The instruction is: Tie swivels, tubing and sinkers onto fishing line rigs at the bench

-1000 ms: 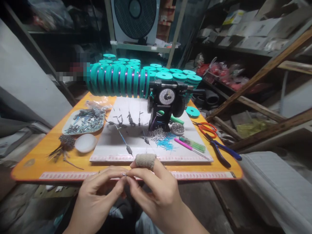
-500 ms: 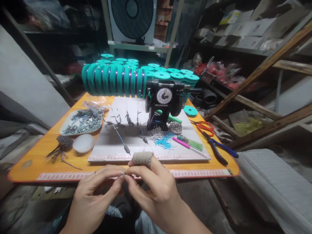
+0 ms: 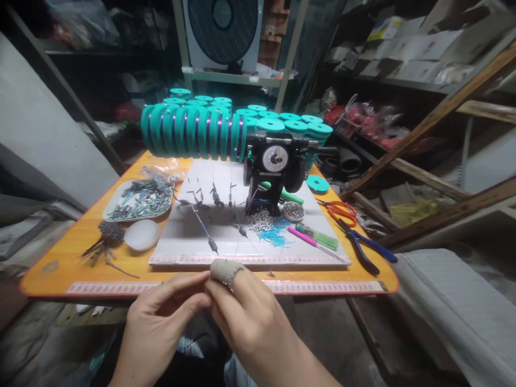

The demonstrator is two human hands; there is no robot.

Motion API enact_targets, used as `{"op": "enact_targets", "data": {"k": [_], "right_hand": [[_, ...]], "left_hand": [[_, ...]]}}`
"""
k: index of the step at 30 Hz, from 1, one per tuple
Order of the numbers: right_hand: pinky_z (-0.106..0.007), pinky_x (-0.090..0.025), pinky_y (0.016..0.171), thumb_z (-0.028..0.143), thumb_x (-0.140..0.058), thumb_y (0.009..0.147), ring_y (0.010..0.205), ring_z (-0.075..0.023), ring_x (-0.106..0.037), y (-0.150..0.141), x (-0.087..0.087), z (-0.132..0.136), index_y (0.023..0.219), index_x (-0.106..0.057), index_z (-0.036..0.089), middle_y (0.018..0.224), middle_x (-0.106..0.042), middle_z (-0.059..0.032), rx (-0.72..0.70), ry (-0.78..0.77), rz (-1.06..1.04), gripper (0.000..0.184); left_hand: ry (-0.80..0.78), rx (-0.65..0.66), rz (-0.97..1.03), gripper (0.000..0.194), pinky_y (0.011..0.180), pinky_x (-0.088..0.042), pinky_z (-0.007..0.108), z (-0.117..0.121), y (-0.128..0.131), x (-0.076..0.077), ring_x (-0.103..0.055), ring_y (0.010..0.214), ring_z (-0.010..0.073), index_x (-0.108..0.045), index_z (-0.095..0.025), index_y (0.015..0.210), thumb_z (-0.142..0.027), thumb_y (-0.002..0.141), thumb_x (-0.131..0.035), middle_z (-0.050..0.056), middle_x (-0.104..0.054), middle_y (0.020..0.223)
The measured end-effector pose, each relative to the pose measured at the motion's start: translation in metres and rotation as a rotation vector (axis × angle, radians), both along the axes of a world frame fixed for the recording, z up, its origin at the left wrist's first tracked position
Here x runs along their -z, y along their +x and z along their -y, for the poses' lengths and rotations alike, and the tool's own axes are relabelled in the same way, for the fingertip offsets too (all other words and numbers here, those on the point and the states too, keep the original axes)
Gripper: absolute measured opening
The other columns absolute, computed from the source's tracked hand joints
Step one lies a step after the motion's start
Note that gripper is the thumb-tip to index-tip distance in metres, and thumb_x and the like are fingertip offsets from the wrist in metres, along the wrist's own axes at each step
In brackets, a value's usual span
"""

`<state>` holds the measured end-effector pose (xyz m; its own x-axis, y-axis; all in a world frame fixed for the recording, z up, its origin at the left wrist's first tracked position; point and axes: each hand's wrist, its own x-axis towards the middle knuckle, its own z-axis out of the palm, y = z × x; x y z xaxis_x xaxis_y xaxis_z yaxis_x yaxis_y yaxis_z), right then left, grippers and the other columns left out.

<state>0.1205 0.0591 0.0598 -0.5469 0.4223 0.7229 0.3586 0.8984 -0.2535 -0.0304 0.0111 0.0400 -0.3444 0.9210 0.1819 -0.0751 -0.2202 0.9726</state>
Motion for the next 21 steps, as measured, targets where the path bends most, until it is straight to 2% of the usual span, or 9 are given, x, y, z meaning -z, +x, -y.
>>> {"op": "enact_targets", "data": {"k": [2, 5, 7, 9, 11, 13, 15, 19, 21], "right_hand": [[-0.034, -0.059, 0.079, 0.005, -0.052, 0.096, 0.089, -0.0254, -0.070, -0.002, 0.000, 0.000, 0.107, -0.067, 0.003, 0.096, -0.071, -0.0179, 0.001, 0.064, 0.013, 0.018], [-0.033, -0.059, 0.076, 0.005, -0.055, 0.095, 0.086, -0.0240, -0.070, -0.002, 0.002, 0.001, 0.106, -0.067, 0.004, 0.093, -0.071, -0.0165, 0.000, 0.076, -0.021, 0.017], [-0.031, -0.059, 0.080, 0.006, -0.058, 0.094, 0.088, -0.0224, -0.070, 0.000, 0.005, 0.001, 0.107, -0.068, 0.005, 0.096, -0.071, -0.0157, 0.009, 0.036, -0.046, 0.016], [-0.030, -0.058, 0.084, 0.005, -0.061, 0.092, 0.092, -0.0210, -0.070, 0.002, 0.007, 0.001, 0.108, -0.068, 0.007, 0.100, -0.071, -0.0148, 0.021, -0.009, -0.056, 0.017], [-0.028, -0.057, 0.086, 0.004, -0.063, 0.091, 0.093, -0.0202, -0.069, 0.004, 0.008, 0.002, 0.108, -0.069, 0.007, 0.101, -0.071, -0.0142, 0.027, -0.018, -0.057, 0.018], [-0.028, -0.057, 0.086, 0.005, -0.063, 0.091, 0.094, -0.0200, -0.070, 0.004, 0.007, 0.002, 0.107, -0.069, 0.007, 0.100, -0.071, -0.0143, 0.017, -0.003, -0.048, 0.017], [-0.027, -0.058, 0.086, 0.006, -0.062, 0.092, 0.092, -0.0193, -0.070, 0.003, 0.005, 0.002, 0.106, -0.070, 0.006, 0.098, -0.071, -0.0140, 0.005, 0.014, -0.045, 0.016], [-0.028, -0.058, 0.088, 0.006, -0.060, 0.094, 0.092, -0.0193, -0.069, -0.001, 0.004, 0.002, 0.104, -0.071, 0.005, 0.095, -0.072, -0.0141, -0.008, 0.057, -0.042, 0.015], [-0.029, -0.059, 0.088, 0.006, -0.058, 0.094, 0.093, -0.0201, -0.069, -0.002, 0.006, 0.001, 0.105, -0.071, 0.004, 0.096, -0.072, -0.0147, -0.004, 0.089, -0.035, 0.016]], "left_hand": [[0.028, -0.032, -0.024, 0.026, 0.076, -0.059, 0.012, 0.001, 0.002, 0.002, -0.077, 0.077, 0.0115, -0.082, -0.033, 0.086, -0.009, 0.075, -0.079, -0.005, -0.082, 0.085], [0.049, -0.083, 0.003, 0.021, 0.069, -0.061, 0.013, 0.003, 0.005, 0.006, -0.075, 0.074, 0.0112, -0.081, -0.031, 0.080, -0.011, 0.079, -0.076, -0.005, -0.079, 0.078], [0.051, -0.132, -0.027, 0.013, 0.062, -0.059, 0.013, 0.006, 0.002, 0.007, -0.072, 0.072, 0.0104, -0.079, -0.027, 0.077, -0.014, 0.080, -0.076, -0.003, -0.076, 0.088], [0.050, -0.142, -0.005, 0.008, 0.051, -0.055, 0.011, 0.010, -0.004, 0.006, -0.065, 0.061, 0.0054, -0.075, -0.024, 0.078, -0.018, 0.084, -0.074, -0.002, -0.072, 0.099], [0.055, -0.050, 0.071, 0.012, 0.046, -0.052, 0.012, 0.014, -0.012, 0.003, -0.061, 0.052, 0.0035, -0.069, -0.023, 0.082, -0.022, 0.093, -0.064, -0.003, -0.070, 0.094], [0.055, 0.078, 0.044, 0.014, 0.048, -0.055, 0.016, 0.018, -0.020, 0.000, -0.065, 0.055, 0.0072, -0.063, -0.025, 0.087, -0.021, 0.098, -0.055, -0.005, -0.067, 0.082], [0.078, 0.087, -0.213, 0.010, 0.059, -0.059, 0.019, 0.020, -0.027, -0.003, -0.069, 0.067, 0.0108, -0.062, -0.026, 0.094, -0.017, 0.096, -0.058, -0.004, -0.066, 0.081], [0.322, -0.077, -0.909, 0.017, 0.077, -0.056, 0.018, 0.020, -0.035, -0.002, -0.069, 0.080, 0.0116, -0.065, -0.017, 0.105, -0.006, 0.092, -0.061, 0.003, -0.066, 0.089], [0.409, -0.123, -1.064, 0.017, 0.078, -0.054, 0.019, 0.021, -0.036, -0.001, -0.067, 0.079, 0.0114, -0.066, -0.012, 0.107, -0.005, 0.094, -0.057, 0.005, -0.065, 0.090]]}}
